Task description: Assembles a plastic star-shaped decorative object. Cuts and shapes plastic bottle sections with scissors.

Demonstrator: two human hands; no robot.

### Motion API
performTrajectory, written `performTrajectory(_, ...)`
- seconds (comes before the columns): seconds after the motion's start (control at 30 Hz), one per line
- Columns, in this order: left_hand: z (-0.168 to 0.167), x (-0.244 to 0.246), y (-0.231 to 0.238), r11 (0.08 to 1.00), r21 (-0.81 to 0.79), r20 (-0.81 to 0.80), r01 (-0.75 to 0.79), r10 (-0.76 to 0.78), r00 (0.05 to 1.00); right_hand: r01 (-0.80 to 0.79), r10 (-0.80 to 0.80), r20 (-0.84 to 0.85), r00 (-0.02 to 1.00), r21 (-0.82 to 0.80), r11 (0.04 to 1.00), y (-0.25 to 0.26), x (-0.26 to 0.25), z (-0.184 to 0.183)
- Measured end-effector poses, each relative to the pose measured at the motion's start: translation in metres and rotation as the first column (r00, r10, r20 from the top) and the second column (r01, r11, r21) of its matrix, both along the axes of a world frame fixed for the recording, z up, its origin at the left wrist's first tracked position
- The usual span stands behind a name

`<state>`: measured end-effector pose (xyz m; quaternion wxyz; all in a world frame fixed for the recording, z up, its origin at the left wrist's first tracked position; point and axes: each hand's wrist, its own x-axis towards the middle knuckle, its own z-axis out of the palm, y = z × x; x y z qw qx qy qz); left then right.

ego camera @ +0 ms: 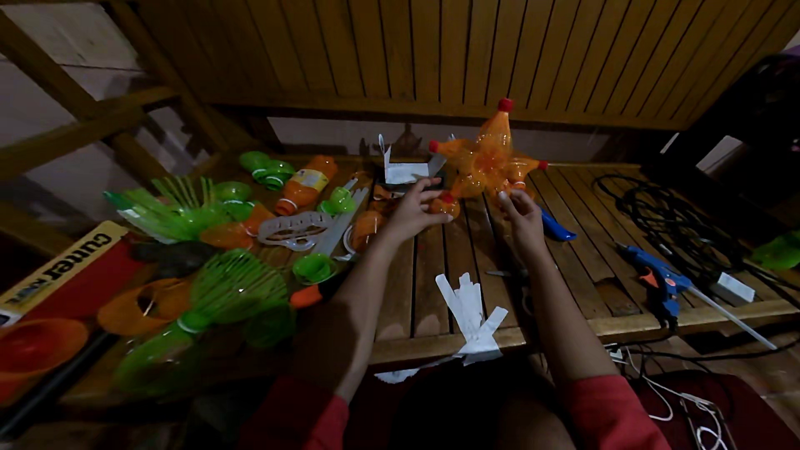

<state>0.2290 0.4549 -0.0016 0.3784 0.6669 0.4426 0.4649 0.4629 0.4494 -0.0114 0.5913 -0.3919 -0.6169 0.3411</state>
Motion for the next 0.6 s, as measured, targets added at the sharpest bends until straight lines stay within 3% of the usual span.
performTrajectory(0.6, -0.0051, -0.0024, 0.0020, 0.997, 0.058, -0.167, -0.042, 0.051, 0.985, -0.008, -0.002, 0.112, 0.994, 0.091, 0.996, 0.0033, 0.0003, -0.0046)
